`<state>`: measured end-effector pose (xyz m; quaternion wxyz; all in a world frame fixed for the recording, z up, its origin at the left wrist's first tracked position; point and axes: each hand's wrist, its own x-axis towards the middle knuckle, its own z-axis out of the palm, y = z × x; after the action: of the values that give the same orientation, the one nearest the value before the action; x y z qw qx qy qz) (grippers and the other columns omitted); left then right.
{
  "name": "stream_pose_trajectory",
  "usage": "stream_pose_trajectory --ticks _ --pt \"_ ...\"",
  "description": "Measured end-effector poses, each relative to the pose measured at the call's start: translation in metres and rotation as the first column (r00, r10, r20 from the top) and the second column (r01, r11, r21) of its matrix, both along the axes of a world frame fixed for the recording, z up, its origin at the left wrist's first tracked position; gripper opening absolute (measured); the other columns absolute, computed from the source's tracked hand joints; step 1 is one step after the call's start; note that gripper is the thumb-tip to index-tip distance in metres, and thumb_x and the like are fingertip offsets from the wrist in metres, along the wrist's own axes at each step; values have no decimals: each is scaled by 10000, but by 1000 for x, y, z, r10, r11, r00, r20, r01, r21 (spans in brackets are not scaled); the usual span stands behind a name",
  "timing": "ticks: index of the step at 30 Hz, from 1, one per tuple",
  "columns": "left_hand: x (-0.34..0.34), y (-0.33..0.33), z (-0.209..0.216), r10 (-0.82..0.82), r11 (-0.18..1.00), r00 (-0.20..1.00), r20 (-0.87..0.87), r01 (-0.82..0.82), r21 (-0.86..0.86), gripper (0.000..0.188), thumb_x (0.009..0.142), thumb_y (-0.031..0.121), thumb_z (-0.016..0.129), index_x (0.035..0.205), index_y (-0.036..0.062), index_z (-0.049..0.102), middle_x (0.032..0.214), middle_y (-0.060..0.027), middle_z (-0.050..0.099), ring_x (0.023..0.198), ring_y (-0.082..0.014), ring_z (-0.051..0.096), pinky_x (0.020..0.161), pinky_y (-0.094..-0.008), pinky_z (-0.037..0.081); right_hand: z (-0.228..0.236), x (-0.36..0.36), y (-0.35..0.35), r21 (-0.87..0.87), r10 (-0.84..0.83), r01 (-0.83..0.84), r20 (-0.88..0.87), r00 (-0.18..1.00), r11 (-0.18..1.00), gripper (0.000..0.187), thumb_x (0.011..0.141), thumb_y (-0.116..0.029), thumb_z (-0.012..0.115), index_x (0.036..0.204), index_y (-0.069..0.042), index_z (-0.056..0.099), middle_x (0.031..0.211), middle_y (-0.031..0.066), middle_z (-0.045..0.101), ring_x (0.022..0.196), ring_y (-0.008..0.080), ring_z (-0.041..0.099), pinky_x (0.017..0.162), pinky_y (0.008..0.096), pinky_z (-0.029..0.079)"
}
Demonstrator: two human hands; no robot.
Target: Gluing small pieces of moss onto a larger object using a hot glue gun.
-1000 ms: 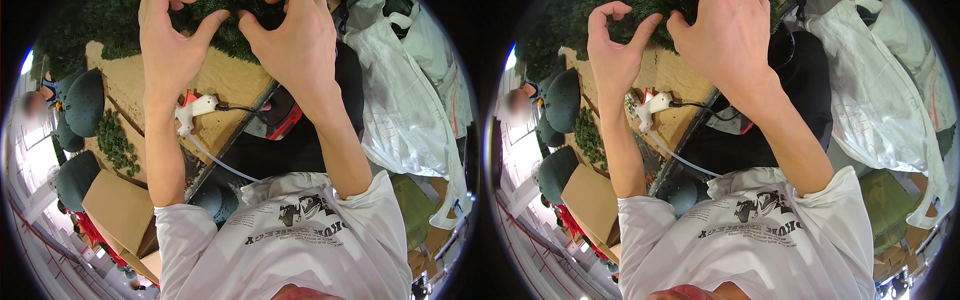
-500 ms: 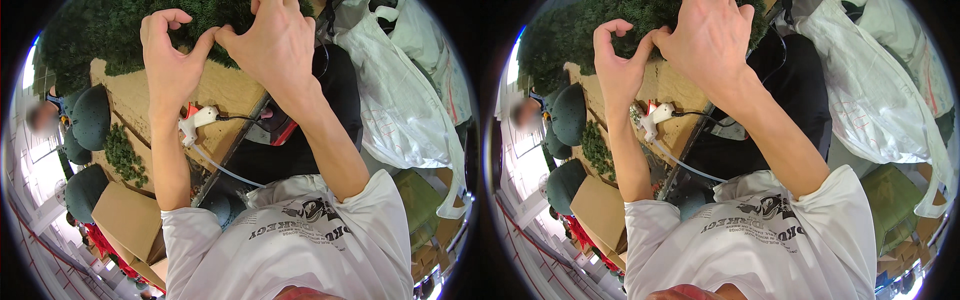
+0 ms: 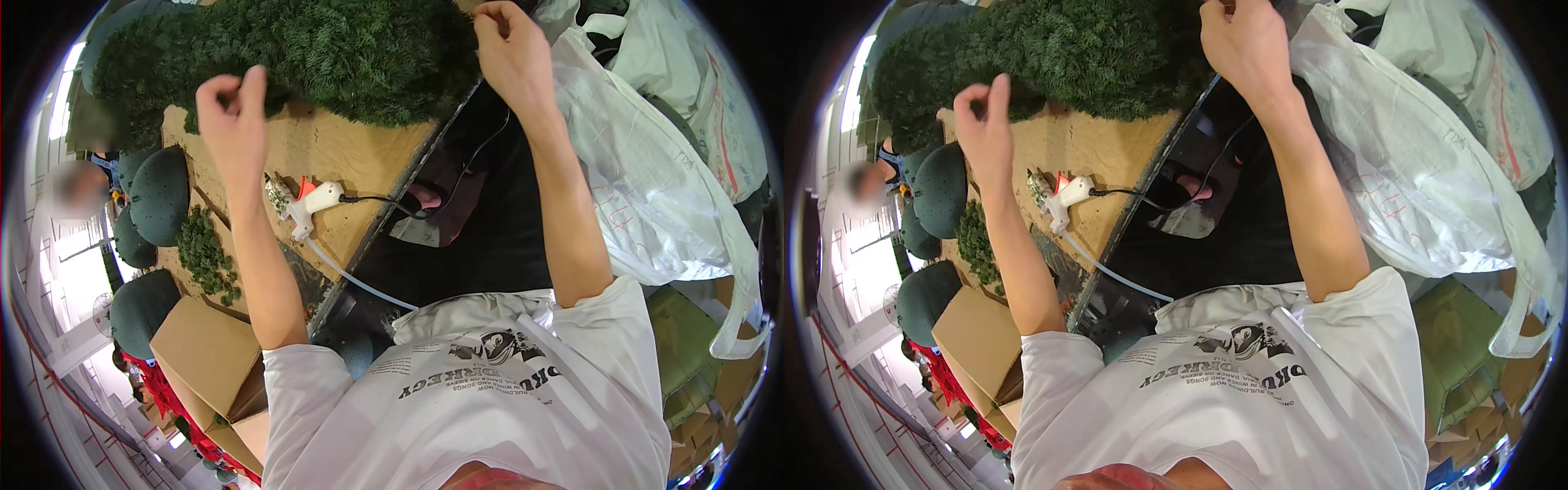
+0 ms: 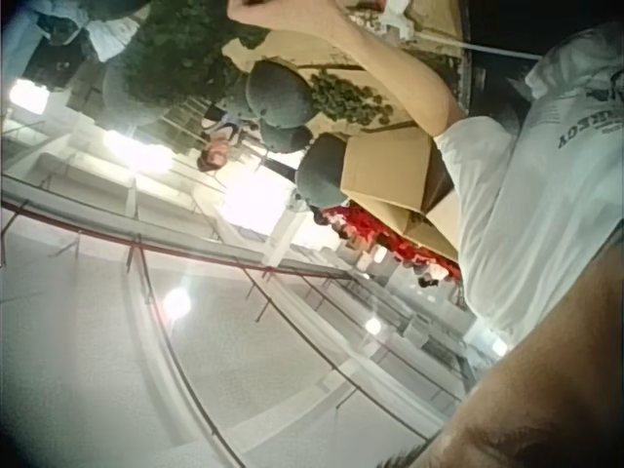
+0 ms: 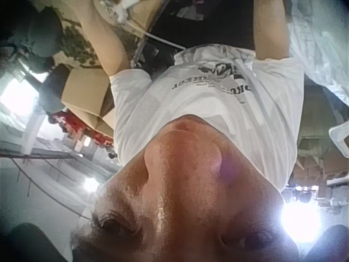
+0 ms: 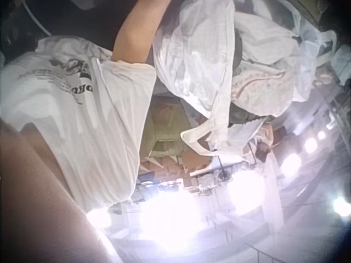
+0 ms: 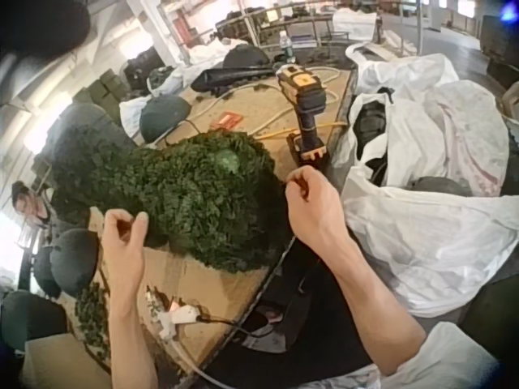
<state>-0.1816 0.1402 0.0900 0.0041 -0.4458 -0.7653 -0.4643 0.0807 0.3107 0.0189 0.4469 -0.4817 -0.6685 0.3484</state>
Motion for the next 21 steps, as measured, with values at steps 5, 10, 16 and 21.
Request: stream_pose_trajectory --ticks 5,10,16,21 --pt "-31 -8 -5 185 982 860 475 -179 -59 477 972 448 747 1086 26 557 1022 -62 491 927 -171 579 923 -426 595 -21 -11 13 -284 101 -242 -432 896 928 417 1025 -278 657 1283 48 626 1117 98 657 1066 197 597 950 319 459" --pt "-49 1 -19 105 992 880 464 -123 9 546 927 411 815 1108 -2 507 1020 -92 560 910 -173 598 807 -352 612 -10 -9 -24 -279 127 -285 -472 873 917 596 1053 -424 550 1288 122 597 1212 204 698 1160 246 629 1020 331 453" --pt "-89 -14 -30 93 993 900 426 -115 27 485 889 339 868 1053 37 525 918 -41 543 791 -128 595 687 -297 594 -13 -17 -67 -341 183 -441 -580 794 830 645 1047 -367 621 1428 111 415 1236 192 684 1129 199 630 978 297 469" --pt "-88 -27 -18 115 992 915 386 -128 7 508 880 325 878 1089 14 536 928 -35 568 815 -116 587 713 -291 568 -11 -17 -73 -298 304 -480 -483 821 825 664 1002 -363 694 1396 114 450 1179 183 694 1101 185 633 952 308 497"
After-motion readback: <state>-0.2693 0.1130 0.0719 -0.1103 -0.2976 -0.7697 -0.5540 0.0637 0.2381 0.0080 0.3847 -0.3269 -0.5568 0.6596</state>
